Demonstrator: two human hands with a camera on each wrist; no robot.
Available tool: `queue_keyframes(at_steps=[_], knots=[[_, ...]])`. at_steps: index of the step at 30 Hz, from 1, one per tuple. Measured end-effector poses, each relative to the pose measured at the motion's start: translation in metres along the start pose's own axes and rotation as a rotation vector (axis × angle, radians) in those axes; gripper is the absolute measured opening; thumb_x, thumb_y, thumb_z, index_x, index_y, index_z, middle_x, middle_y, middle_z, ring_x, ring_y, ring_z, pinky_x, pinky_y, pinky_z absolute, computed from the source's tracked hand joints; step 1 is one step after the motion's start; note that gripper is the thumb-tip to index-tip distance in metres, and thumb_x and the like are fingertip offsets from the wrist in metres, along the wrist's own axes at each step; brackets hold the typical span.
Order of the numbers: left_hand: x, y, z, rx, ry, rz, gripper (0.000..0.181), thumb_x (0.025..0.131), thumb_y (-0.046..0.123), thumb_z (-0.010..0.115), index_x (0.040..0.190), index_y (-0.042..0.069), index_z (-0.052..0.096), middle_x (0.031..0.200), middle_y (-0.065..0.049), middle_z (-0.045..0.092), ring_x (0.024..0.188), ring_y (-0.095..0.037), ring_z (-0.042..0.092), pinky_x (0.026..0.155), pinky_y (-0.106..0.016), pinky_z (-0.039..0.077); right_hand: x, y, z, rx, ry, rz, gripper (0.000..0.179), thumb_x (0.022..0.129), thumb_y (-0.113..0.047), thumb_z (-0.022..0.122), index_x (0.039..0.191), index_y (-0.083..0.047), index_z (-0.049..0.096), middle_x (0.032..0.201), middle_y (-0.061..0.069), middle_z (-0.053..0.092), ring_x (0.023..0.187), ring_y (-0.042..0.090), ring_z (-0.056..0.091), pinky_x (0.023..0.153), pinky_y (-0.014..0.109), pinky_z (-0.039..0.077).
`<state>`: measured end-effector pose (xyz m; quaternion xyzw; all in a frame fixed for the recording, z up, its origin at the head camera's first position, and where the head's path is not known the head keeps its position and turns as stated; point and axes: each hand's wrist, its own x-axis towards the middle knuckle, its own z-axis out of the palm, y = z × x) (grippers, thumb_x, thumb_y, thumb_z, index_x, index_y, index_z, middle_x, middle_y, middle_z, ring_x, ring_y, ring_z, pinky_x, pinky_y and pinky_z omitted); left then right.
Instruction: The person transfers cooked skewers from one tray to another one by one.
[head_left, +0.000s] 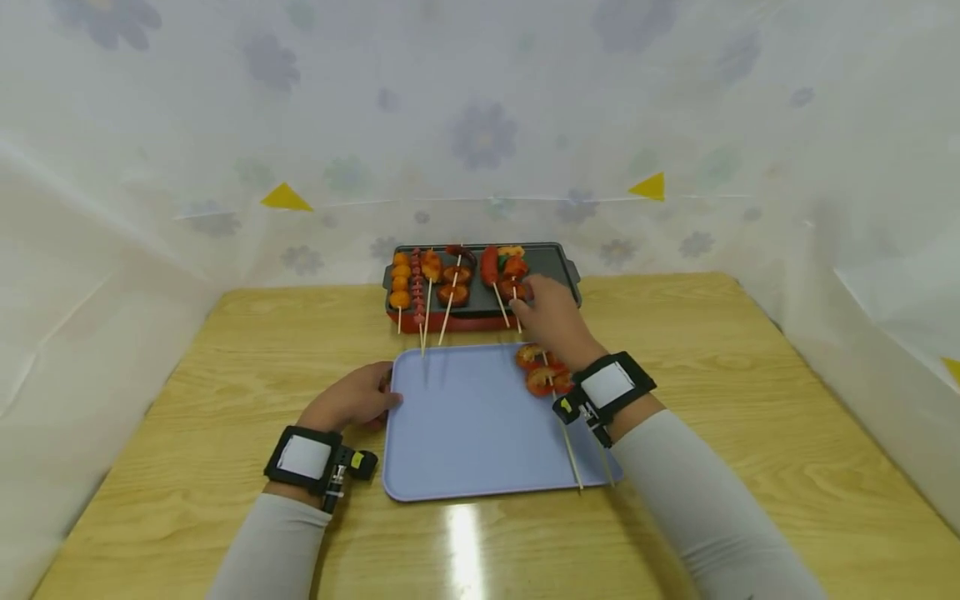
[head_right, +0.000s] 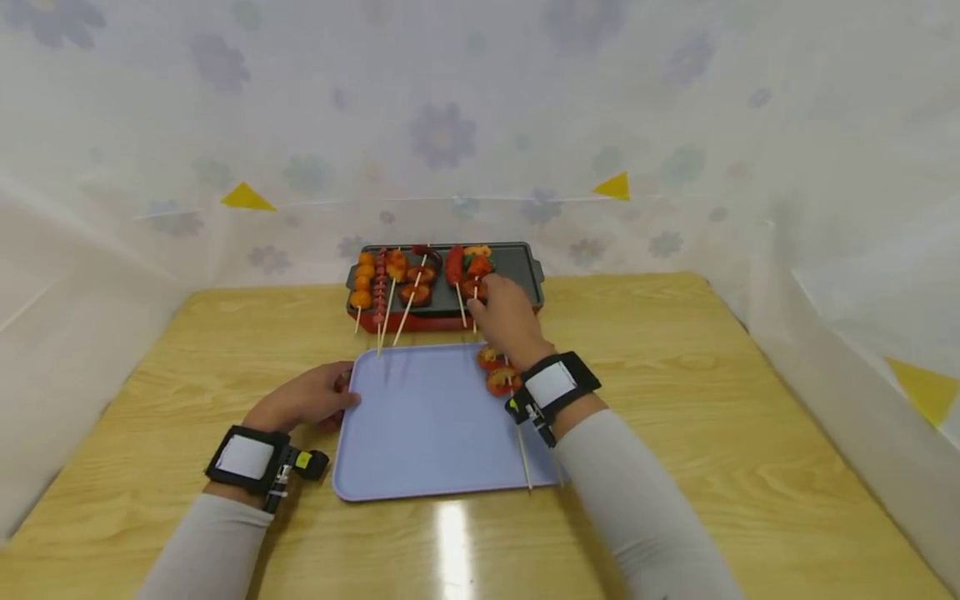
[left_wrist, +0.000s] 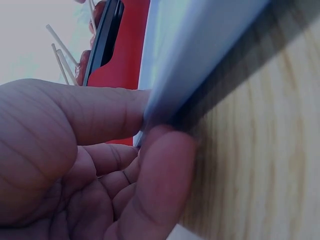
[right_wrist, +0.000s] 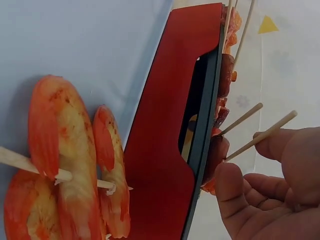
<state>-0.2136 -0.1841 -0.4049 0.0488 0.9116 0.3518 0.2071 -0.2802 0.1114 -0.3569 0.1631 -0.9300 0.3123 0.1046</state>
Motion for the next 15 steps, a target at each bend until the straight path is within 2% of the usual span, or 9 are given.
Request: queue_keyframes(at_steps=[6,9,15], knots=[[0.001,0.003,-0.001,0.001,0.001,-0.004,0.045,0.093,0.014,0.054,0.134,0.002,0.041,0.077,-0.013,0.054,0.063,-0.022,0.057,0.054,-0.032,0.046,-0.001,0.002,0.000,0.033,-0.027,0.040,0.024,0.093,-0.022,0.058,0.101,-0.001,0.053,0.073,0.009,0.048,0.054,0.021,0.042,0.052,0.032,0.033],[0.000,0.003,-0.001,-0.007,-0.001,-0.010,0.043,0.092,0.013,0.054,0.132,0.001,0.042,0.077,-0.013,0.053,0.063,-0.022,0.056,0.053,-0.032,0.046,-0.005,0.002,0.004,0.094,-0.028,0.091,0.028,0.092,-0.023,0.058,0.110,-0.001,0.054,0.074,0.009,0.053,0.052,0.021,0.045,0.049,0.032,0.036],[0.000,0.002,-0.001,-0.012,-0.006,-0.002,0.046,0.093,0.013,0.054,0.134,0.001,0.040,0.079,-0.013,0.053,0.064,-0.022,0.057,0.054,-0.032,0.047,-0.009,0.000,0.013,0.218,0.002,0.217,0.026,0.092,-0.024,0.057,0.110,-0.006,0.055,0.079,0.007,0.055,0.052,0.019,0.047,0.048,0.031,0.037]])
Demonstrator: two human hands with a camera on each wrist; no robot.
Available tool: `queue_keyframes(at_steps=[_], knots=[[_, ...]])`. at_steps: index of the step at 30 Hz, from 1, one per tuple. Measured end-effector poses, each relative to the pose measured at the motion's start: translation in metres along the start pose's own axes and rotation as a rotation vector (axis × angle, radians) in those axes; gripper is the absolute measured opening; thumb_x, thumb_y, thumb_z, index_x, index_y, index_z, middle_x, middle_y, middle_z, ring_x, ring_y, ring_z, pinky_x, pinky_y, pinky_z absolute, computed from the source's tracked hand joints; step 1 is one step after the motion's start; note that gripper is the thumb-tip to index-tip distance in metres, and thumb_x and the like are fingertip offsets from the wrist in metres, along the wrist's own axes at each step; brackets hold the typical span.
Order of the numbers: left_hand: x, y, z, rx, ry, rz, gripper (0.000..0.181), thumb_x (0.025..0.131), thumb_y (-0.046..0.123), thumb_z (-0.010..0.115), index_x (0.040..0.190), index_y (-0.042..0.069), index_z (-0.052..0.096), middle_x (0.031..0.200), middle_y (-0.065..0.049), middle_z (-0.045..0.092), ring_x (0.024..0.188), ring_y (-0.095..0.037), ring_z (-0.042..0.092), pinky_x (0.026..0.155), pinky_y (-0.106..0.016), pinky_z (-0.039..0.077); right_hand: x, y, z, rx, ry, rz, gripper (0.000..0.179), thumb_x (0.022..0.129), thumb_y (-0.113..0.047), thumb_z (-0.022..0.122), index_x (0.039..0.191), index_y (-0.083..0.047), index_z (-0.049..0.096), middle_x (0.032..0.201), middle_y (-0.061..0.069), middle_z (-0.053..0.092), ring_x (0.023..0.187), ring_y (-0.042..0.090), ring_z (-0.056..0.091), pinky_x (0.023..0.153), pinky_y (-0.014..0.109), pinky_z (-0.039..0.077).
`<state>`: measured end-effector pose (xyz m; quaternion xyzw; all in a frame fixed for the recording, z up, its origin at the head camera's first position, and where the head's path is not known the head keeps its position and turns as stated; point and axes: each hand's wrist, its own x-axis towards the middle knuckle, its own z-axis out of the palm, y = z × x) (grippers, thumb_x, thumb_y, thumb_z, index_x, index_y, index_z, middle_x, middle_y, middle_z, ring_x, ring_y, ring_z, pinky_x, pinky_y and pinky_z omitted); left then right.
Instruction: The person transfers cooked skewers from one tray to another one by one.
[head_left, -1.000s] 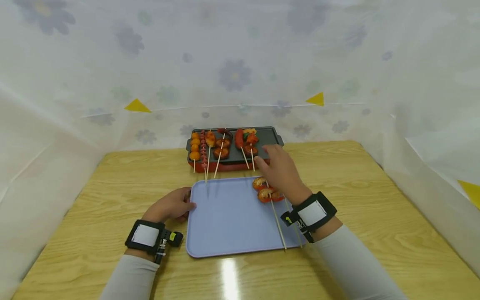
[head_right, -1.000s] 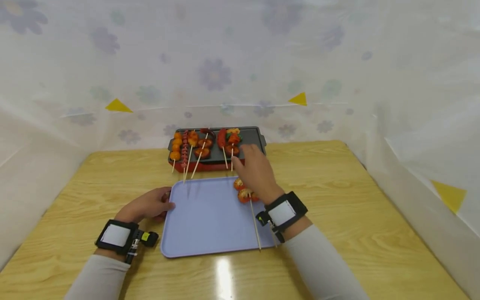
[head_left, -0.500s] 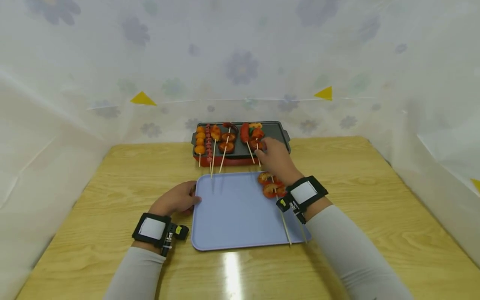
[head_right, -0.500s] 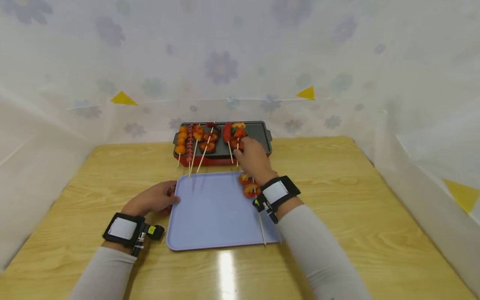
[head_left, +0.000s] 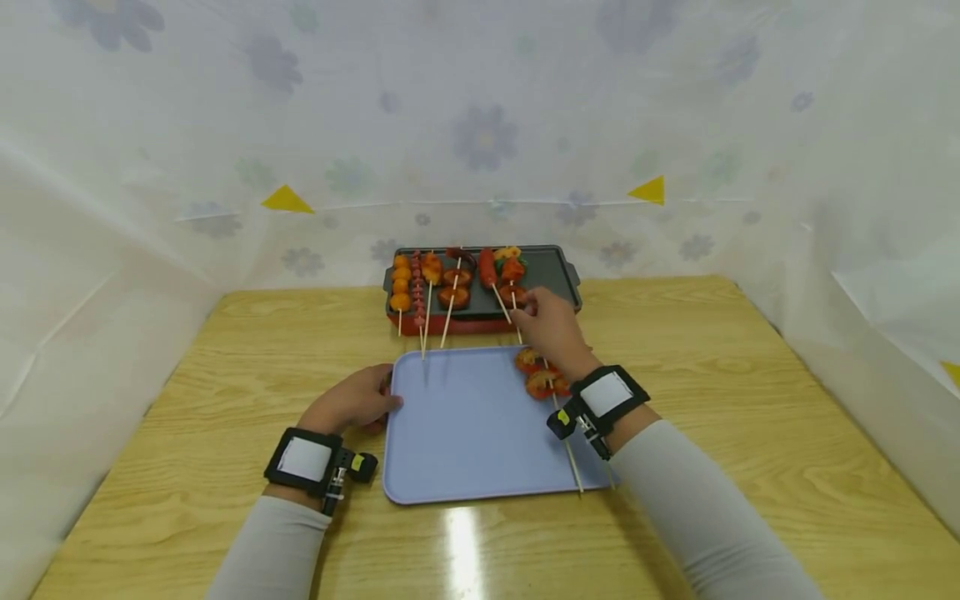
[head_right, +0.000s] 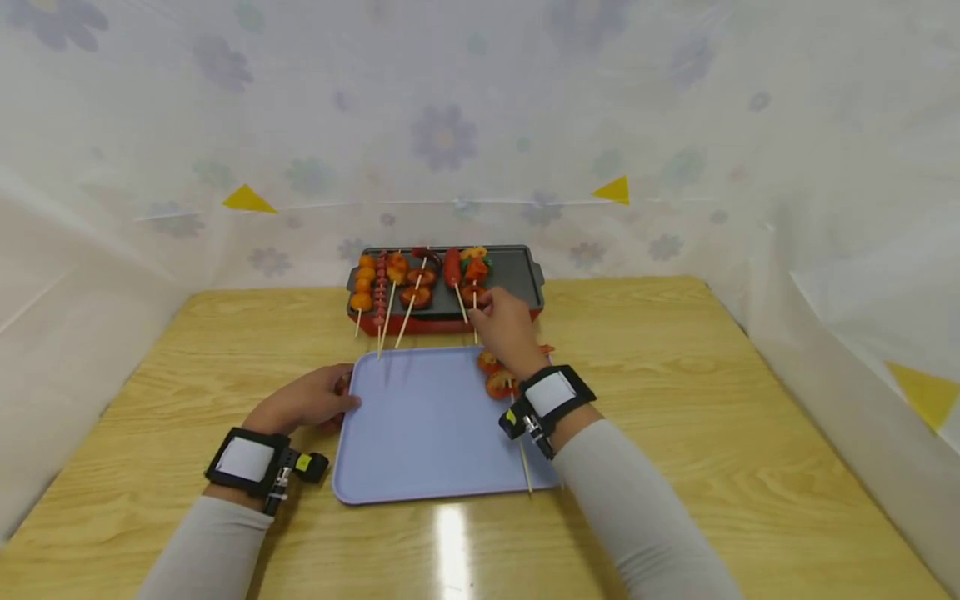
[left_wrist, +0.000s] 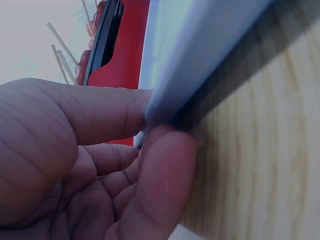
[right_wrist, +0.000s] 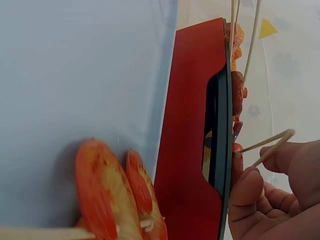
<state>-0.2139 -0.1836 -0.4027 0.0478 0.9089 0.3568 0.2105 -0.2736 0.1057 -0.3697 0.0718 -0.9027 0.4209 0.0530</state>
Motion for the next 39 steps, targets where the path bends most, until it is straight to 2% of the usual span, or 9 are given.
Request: queue_keyframes(at_steps=[7,13,21,25,30,31,34,37,39], knots=[[-0.001,0.000,-0.001,-0.021,0.000,0.011,0.043,0.092,0.011,0.054,0.132,0.001,0.042,0.077,-0.013,0.053,0.063,-0.022,0.056,0.053,-0.032,0.046,-0.002,-0.006,0.003,0.037,-0.004,0.064,0.025,0.092,-0.022,0.055,0.112,-0.006,0.054,0.083,0.008,0.055,0.056,0.021,0.048,0.051,0.032,0.039],[-0.001,-0.001,0.000,-0.061,-0.004,0.004,0.038,0.093,0.010,0.054,0.128,0.002,0.044,0.078,-0.013,0.052,0.062,-0.022,0.055,0.053,-0.032,0.046,-0.003,-0.007,0.003,0.097,-0.072,0.129,0.027,0.094,-0.020,0.052,0.116,-0.005,0.052,0.088,0.011,0.055,0.061,0.021,0.052,0.051,0.031,0.042],[0.000,-0.002,0.000,-0.069,-0.011,-0.004,0.041,0.093,0.011,0.054,0.132,0.003,0.042,0.079,-0.013,0.052,0.063,-0.022,0.055,0.053,-0.031,0.046,0.001,-0.007,0.001,0.076,-0.147,0.122,0.019,0.094,-0.013,0.049,0.109,-0.001,0.053,0.079,0.011,0.056,0.057,0.019,0.051,0.051,0.030,0.041],[0.000,-0.001,0.000,-0.080,-0.013,-0.002,0.040,0.092,0.010,0.055,0.130,0.003,0.043,0.076,-0.012,0.051,0.061,-0.022,0.055,0.052,-0.031,0.045,0.004,-0.007,-0.001,0.070,-0.207,0.138,0.020,0.094,-0.011,0.049,0.111,0.001,0.051,0.082,0.011,0.056,0.061,0.020,0.053,0.058,0.034,0.046],[0.001,-0.001,-0.001,-0.050,-0.003,0.001,0.040,0.092,0.011,0.055,0.129,0.002,0.043,0.077,-0.012,0.052,0.062,-0.022,0.055,0.052,-0.031,0.046,0.007,-0.009,-0.003,0.045,-0.261,0.140,0.012,0.095,-0.010,0.047,0.096,0.001,0.052,0.079,0.011,0.049,0.065,0.023,0.056,0.067,0.044,0.053],[0.002,-0.001,-0.001,-0.042,0.000,0.002,0.040,0.092,0.011,0.055,0.130,0.002,0.043,0.077,-0.013,0.052,0.063,-0.022,0.056,0.053,-0.031,0.046,0.008,-0.009,-0.003,0.025,-0.264,0.136,0.011,0.095,-0.011,0.048,0.091,-0.001,0.052,0.075,0.010,0.048,0.064,0.024,0.057,0.064,0.043,0.053],[0.003,-0.002,0.000,-0.042,0.000,0.003,0.042,0.092,0.011,0.055,0.131,0.002,0.043,0.078,-0.013,0.052,0.064,-0.022,0.056,0.053,-0.031,0.046,0.009,-0.009,-0.003,-0.048,-0.261,0.096,0.025,0.094,-0.011,0.049,0.070,-0.007,0.045,0.060,0.004,0.039,0.051,0.020,0.050,0.052,0.035,0.047],[0.002,-0.002,0.000,-0.054,-0.001,0.000,0.042,0.091,0.011,0.056,0.131,0.002,0.042,0.077,-0.013,0.052,0.063,-0.022,0.056,0.053,-0.031,0.046,0.011,-0.009,-0.003,-0.118,-0.258,0.065,0.031,0.094,-0.011,0.049,0.064,-0.010,0.041,0.055,0.002,0.036,0.048,0.020,0.048,0.047,0.029,0.038],[0.002,-0.002,0.001,-0.065,-0.003,-0.002,0.042,0.092,0.010,0.056,0.131,0.002,0.042,0.075,-0.012,0.050,0.062,-0.022,0.055,0.052,-0.031,0.045,0.011,-0.009,-0.003,-0.133,-0.269,0.059,0.030,0.094,-0.010,0.049,0.065,-0.010,0.042,0.055,0.002,0.038,0.051,0.023,0.051,0.047,0.030,0.040]])
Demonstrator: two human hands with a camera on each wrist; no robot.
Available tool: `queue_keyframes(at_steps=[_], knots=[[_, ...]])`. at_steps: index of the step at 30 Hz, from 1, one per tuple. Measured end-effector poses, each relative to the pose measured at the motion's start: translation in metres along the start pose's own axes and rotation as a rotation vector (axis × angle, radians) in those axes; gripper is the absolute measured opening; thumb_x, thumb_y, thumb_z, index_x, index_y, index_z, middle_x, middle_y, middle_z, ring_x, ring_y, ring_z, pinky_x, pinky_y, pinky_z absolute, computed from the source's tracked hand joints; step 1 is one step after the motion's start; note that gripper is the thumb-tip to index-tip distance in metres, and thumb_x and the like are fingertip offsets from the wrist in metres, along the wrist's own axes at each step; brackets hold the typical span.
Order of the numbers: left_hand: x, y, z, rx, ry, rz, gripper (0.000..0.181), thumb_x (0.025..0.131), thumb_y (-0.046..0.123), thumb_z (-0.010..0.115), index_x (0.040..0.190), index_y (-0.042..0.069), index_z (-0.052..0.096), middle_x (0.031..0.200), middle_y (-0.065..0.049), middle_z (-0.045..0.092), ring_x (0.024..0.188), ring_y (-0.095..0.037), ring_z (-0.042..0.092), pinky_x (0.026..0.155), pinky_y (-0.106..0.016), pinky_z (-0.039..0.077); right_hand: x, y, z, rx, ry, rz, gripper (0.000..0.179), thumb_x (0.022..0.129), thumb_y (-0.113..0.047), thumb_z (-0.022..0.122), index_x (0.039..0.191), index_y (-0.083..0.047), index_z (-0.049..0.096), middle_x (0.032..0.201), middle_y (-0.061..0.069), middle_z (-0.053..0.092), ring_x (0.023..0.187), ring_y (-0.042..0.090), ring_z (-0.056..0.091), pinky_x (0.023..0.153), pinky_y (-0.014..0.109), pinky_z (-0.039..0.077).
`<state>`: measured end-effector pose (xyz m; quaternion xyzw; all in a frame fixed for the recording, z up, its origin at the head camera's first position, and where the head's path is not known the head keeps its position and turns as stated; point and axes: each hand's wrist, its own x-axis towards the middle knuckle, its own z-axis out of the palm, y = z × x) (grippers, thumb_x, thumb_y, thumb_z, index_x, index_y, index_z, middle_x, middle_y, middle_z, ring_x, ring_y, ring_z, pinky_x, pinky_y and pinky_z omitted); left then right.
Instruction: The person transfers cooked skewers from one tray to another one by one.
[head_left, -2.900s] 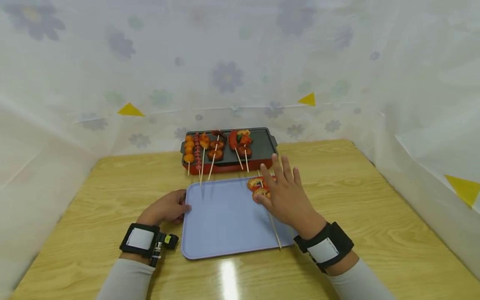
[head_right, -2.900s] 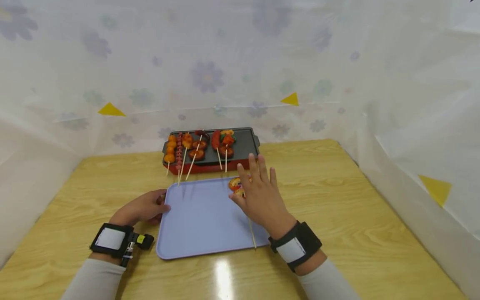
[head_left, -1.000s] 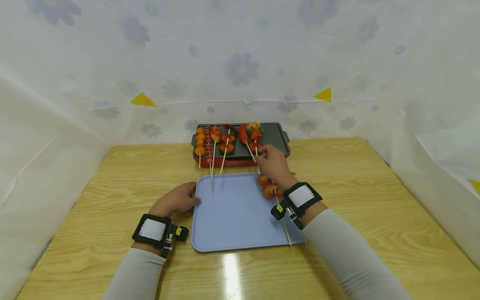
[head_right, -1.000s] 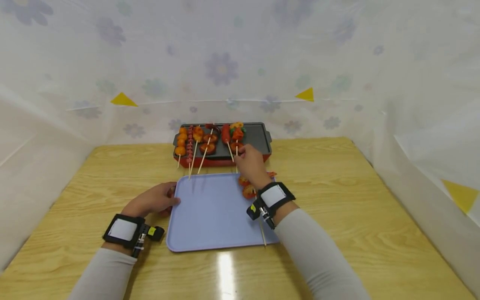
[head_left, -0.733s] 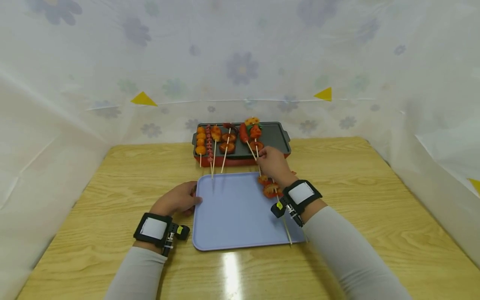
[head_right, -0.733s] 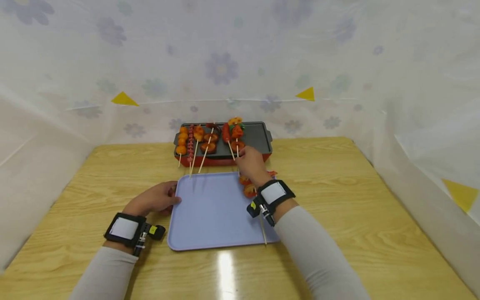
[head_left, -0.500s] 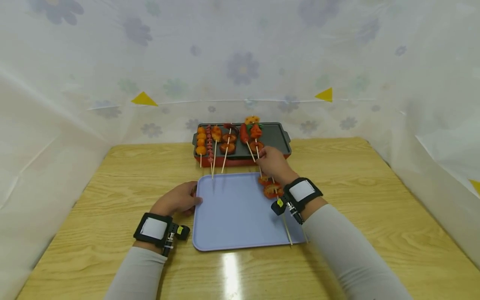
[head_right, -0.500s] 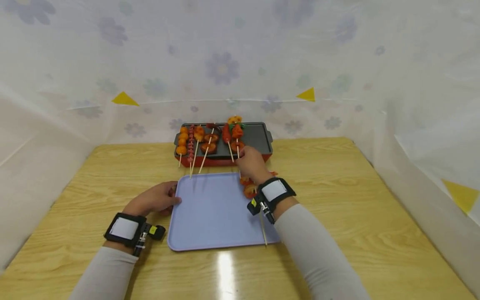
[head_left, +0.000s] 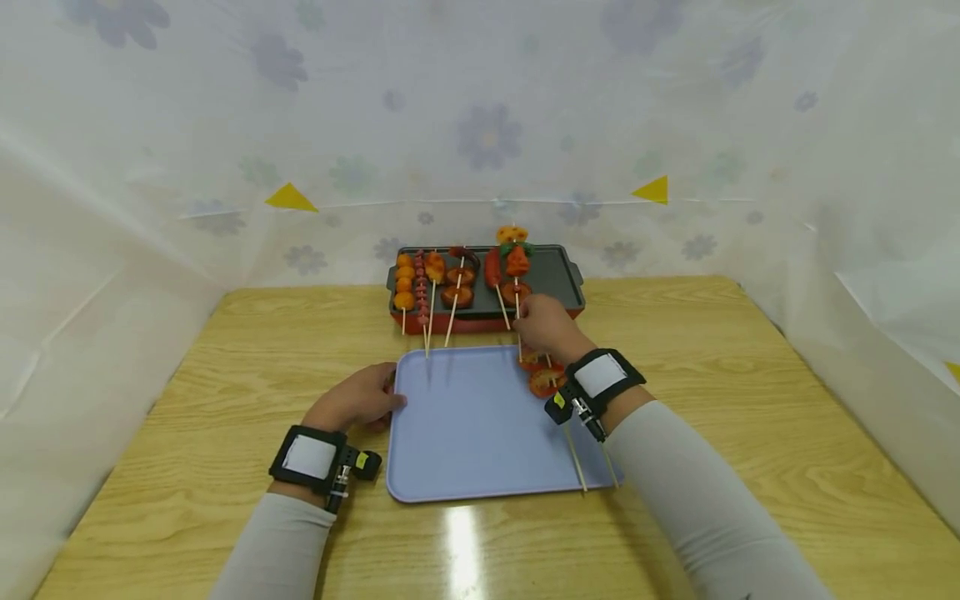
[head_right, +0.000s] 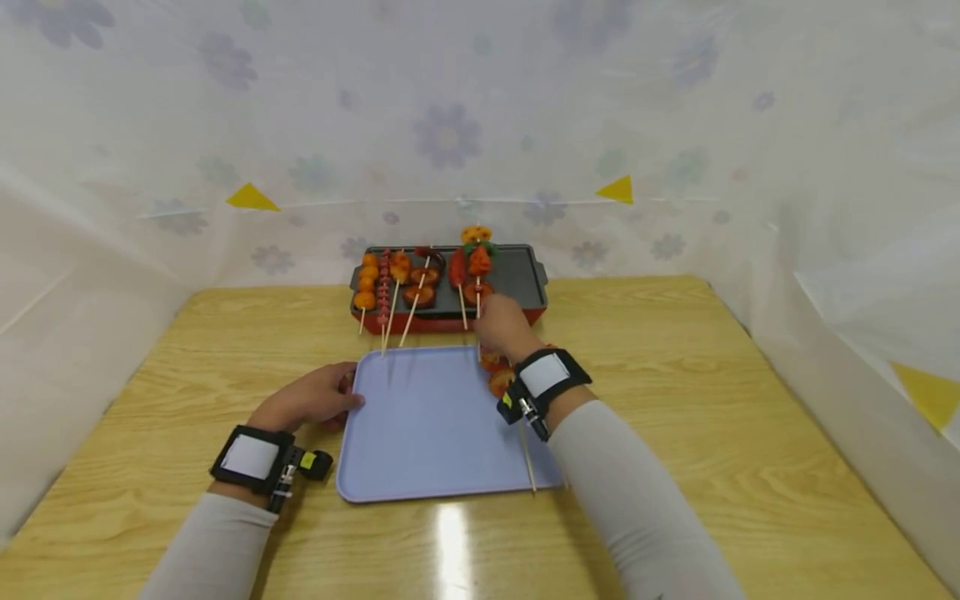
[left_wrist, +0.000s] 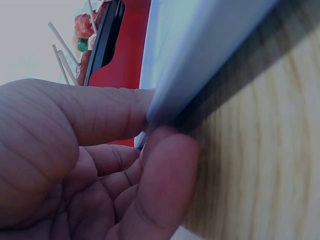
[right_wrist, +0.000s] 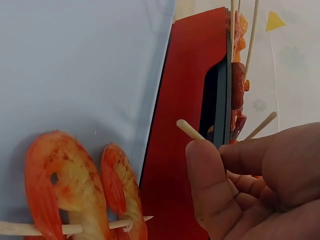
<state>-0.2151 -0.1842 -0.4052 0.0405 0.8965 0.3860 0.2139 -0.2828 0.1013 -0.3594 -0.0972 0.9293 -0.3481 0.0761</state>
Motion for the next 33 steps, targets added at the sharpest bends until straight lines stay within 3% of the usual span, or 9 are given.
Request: queue_keyframes(at_steps=[6,13,19,26,29,33], knots=[[-0.002,0.002,0.000,0.011,-0.002,-0.001,0.045,0.092,0.010,0.055,0.133,0.002,0.041,0.071,-0.010,0.049,0.060,-0.021,0.055,0.052,-0.031,0.045,0.001,0.002,-0.002,0.006,-0.040,0.012,0.026,0.096,-0.011,0.048,0.070,-0.007,0.044,0.059,0.006,0.047,0.064,0.031,0.061,0.048,0.030,0.042],[-0.001,0.003,0.000,0.037,-0.009,-0.004,0.045,0.092,0.011,0.055,0.134,0.003,0.040,0.075,-0.012,0.051,0.062,-0.022,0.056,0.052,-0.031,0.046,-0.002,0.006,-0.006,0.000,-0.036,-0.020,0.015,0.095,-0.011,0.047,0.083,-0.003,0.049,0.070,0.011,0.054,0.061,0.023,0.058,0.052,0.031,0.044],[-0.001,0.003,0.000,0.043,-0.009,0.001,0.043,0.092,0.011,0.054,0.133,0.003,0.041,0.079,-0.014,0.052,0.063,-0.022,0.056,0.053,-0.032,0.046,-0.008,0.009,-0.010,0.098,0.000,-0.024,0.010,0.095,-0.012,0.049,0.091,-0.003,0.051,0.078,0.015,0.061,0.065,0.023,0.062,0.060,0.036,0.054],[0.002,0.004,0.000,0.047,-0.013,0.001,0.042,0.093,0.012,0.054,0.132,0.004,0.042,0.081,-0.014,0.054,0.064,-0.022,0.056,0.053,-0.032,0.046,-0.019,0.014,-0.013,0.173,0.031,-0.011,0.009,0.094,-0.011,0.050,0.092,-0.002,0.052,0.083,0.016,0.058,0.069,0.027,0.063,0.067,0.046,0.055],[0.001,0.004,0.000,0.046,-0.012,-0.003,0.040,0.092,0.012,0.054,0.129,0.004,0.043,0.080,-0.013,0.054,0.064,-0.022,0.056,0.053,-0.032,0.046,-0.025,0.015,-0.014,0.181,0.040,-0.015,0.009,0.094,-0.013,0.052,0.093,-0.004,0.053,0.086,0.018,0.059,0.072,0.030,0.064,0.064,0.048,0.053],[0.000,0.004,0.000,0.041,-0.007,-0.008,0.038,0.092,0.012,0.055,0.128,0.004,0.044,0.079,-0.013,0.053,0.063,-0.022,0.056,0.053,-0.032,0.046,-0.031,0.017,-0.015,0.145,0.054,-0.045,0.010,0.094,-0.016,0.052,0.093,-0.006,0.055,0.086,0.018,0.062,0.073,0.031,0.064,0.055,0.038,0.049]])
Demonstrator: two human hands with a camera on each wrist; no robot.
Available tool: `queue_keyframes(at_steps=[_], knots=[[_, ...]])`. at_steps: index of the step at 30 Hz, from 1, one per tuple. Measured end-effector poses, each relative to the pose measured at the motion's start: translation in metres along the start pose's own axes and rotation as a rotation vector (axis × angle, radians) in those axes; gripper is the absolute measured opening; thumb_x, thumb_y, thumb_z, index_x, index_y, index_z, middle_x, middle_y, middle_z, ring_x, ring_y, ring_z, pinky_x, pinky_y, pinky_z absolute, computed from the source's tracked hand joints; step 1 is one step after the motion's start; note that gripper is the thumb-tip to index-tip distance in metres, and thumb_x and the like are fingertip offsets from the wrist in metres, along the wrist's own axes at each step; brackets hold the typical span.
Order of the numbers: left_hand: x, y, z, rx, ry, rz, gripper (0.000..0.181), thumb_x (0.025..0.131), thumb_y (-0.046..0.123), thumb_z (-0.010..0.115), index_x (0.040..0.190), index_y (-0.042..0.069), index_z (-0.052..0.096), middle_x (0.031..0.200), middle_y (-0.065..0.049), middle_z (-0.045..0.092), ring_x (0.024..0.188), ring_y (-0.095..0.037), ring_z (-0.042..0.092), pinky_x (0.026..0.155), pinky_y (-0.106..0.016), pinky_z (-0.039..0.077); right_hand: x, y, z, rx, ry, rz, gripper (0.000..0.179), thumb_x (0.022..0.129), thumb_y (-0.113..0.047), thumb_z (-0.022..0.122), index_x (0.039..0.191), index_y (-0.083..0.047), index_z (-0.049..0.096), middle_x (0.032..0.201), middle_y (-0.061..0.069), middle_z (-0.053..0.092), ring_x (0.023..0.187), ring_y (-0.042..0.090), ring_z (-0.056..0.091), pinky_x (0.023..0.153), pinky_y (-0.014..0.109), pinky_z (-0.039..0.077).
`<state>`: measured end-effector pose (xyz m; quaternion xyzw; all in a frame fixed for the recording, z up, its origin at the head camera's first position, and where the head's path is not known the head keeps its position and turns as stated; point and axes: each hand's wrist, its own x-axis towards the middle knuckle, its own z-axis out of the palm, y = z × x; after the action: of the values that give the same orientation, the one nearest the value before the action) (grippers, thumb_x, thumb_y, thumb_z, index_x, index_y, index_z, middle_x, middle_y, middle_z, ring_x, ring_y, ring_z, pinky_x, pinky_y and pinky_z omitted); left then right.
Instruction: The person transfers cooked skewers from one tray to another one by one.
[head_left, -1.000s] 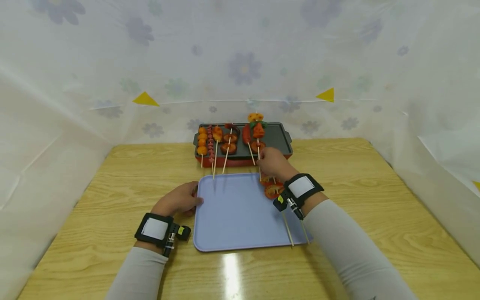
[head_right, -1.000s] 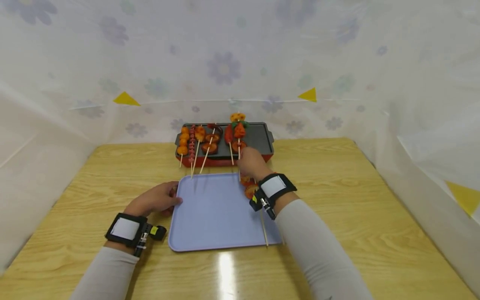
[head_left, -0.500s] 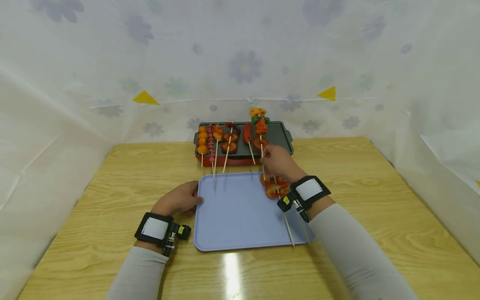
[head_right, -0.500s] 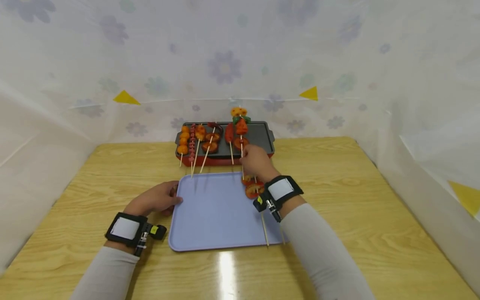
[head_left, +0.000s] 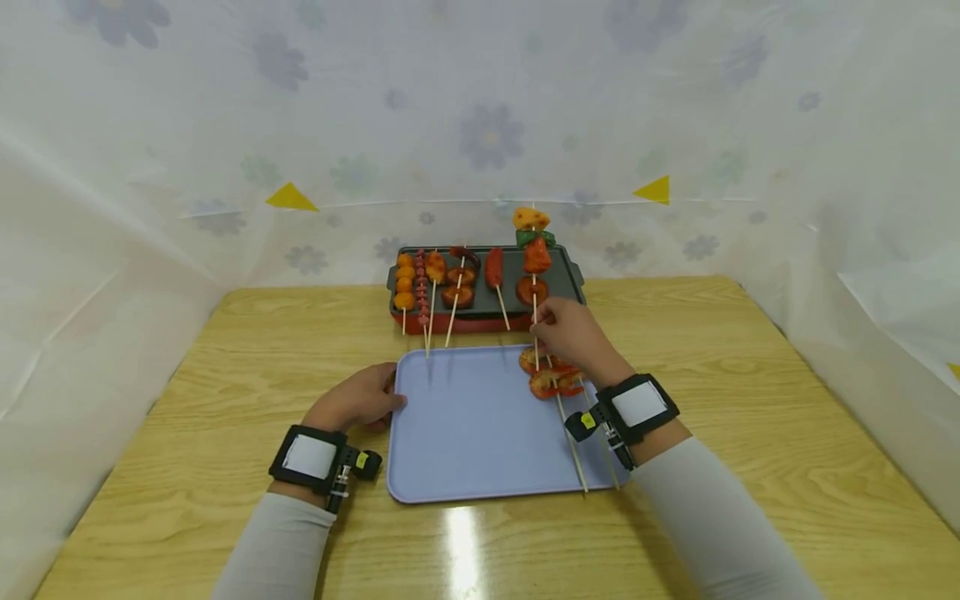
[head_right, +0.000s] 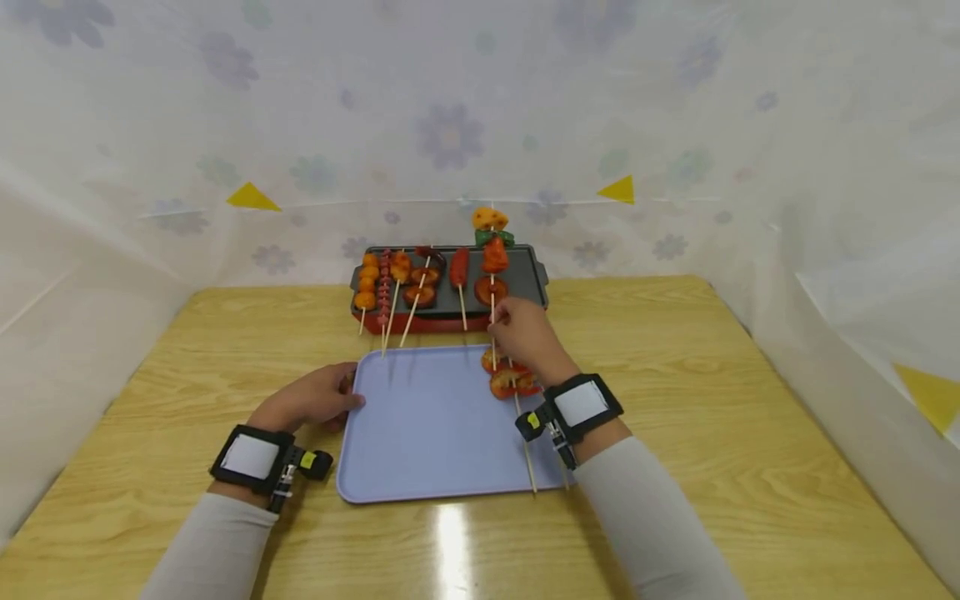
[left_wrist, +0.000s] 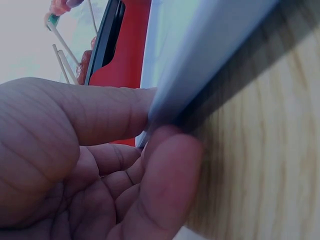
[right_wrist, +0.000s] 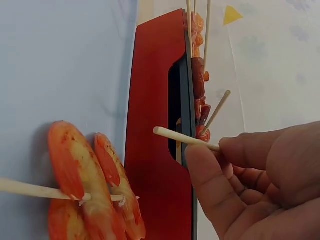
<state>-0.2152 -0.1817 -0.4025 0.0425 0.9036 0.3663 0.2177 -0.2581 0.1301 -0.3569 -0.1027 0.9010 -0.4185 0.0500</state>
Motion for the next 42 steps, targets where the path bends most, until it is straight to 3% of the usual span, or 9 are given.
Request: queue_keyframes(at_steps=[9,16,21,30,42], knots=[[0.002,0.002,0.001,-0.009,-0.007,0.013,0.039,0.092,0.012,0.055,0.129,0.004,0.044,0.080,-0.013,0.053,0.064,-0.022,0.057,0.054,-0.032,0.047,-0.015,0.010,0.000,-0.125,0.037,-0.106,0.011,0.094,-0.015,0.051,0.087,-0.007,0.054,0.068,0.012,0.061,0.055,0.024,0.055,0.045,0.032,0.040],[-0.003,-0.001,0.000,0.037,-0.005,0.014,0.035,0.092,0.012,0.055,0.124,0.002,0.046,0.078,-0.013,0.053,0.062,-0.022,0.056,0.054,-0.033,0.046,-0.032,0.016,0.004,-0.076,0.013,-0.091,0.008,0.093,-0.012,0.053,0.088,-0.006,0.053,0.071,0.009,0.058,0.061,0.025,0.060,0.046,0.032,0.044],[-0.008,-0.005,0.001,0.043,-0.014,0.012,0.035,0.092,0.012,0.055,0.125,0.002,0.045,0.078,-0.012,0.054,0.061,-0.022,0.055,0.053,-0.032,0.045,-0.045,0.021,0.010,-0.117,0.037,-0.132,0.009,0.093,-0.011,0.053,0.086,-0.007,0.051,0.067,0.007,0.053,0.053,0.019,0.053,0.044,0.031,0.040],[-0.003,-0.003,0.001,0.007,0.008,0.014,0.029,0.091,0.012,0.057,0.118,0.004,0.048,0.077,-0.012,0.053,0.062,-0.022,0.056,0.051,-0.031,0.046,-0.058,0.020,0.008,-0.194,0.084,-0.134,0.009,0.090,-0.010,0.056,0.083,-0.008,0.052,0.061,0.003,0.051,0.050,0.016,0.047,0.045,0.030,0.037],[-0.004,0.002,0.000,-0.011,-0.009,0.014,0.036,0.092,0.010,0.054,0.126,0.001,0.044,0.080,-0.013,0.052,0.065,-0.022,0.056,0.054,-0.032,0.048,-0.075,0.021,0.012,-0.201,0.022,-0.112,0.008,0.089,-0.007,0.054,0.082,-0.009,0.052,0.057,0.001,0.055,0.048,0.015,0.049,0.042,0.029,0.036]])
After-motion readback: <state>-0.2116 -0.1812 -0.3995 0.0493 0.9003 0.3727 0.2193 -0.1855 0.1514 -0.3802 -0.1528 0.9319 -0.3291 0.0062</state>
